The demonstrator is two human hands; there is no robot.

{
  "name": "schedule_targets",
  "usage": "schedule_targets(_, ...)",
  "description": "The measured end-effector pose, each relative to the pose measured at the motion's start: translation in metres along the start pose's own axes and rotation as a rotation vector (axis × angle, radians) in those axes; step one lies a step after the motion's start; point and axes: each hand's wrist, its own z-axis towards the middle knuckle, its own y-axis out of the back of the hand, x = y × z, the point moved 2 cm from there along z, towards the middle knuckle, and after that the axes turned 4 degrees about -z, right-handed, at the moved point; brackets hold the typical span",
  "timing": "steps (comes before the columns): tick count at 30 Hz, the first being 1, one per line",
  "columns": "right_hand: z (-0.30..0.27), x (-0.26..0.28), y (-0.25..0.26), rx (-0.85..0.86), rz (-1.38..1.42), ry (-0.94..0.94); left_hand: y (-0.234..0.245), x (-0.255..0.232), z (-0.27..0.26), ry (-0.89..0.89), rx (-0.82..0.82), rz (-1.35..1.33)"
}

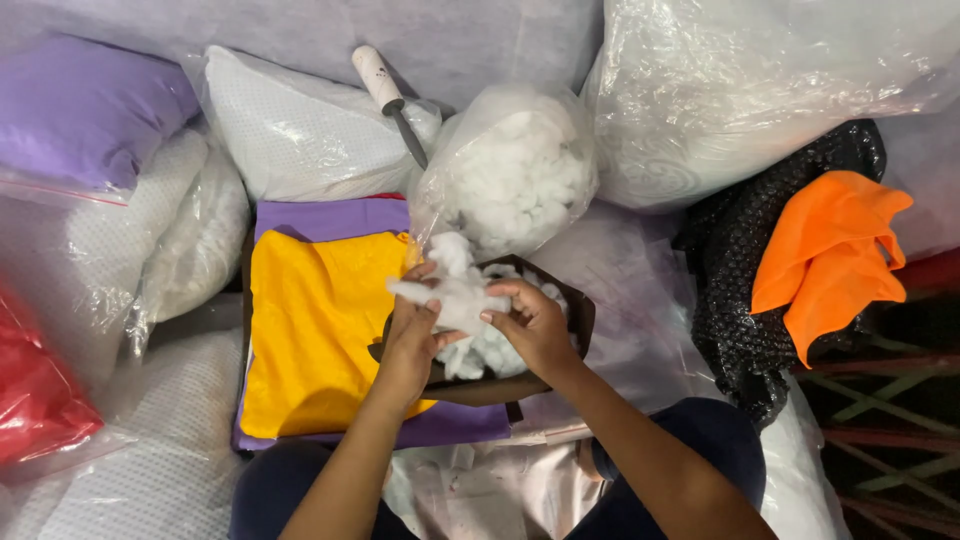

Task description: Cleaning a brown pillowcase with a lint roller and then stuffing it with white fiberfill

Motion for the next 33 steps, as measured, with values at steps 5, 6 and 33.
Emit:
schedule_targets(5, -0.005, 0.017, -0.004, 0.031, -0.151, 0.275, -0.006, 0.006, 0.003, 0.154, 0.052, 0.139)
schedule_targets(6, -0.006, 0.020, -0.001, -0.018, -0.140, 0.201, -0.003, 0.011, 0.005, 0.150, -0.064, 0.221)
schedule_targets(33, -0.036, 0.003, -0.022, 0.295, -0.771, 0.540, 0.026, -0.019, 0.019, -0.120, -0.334, -0.003)
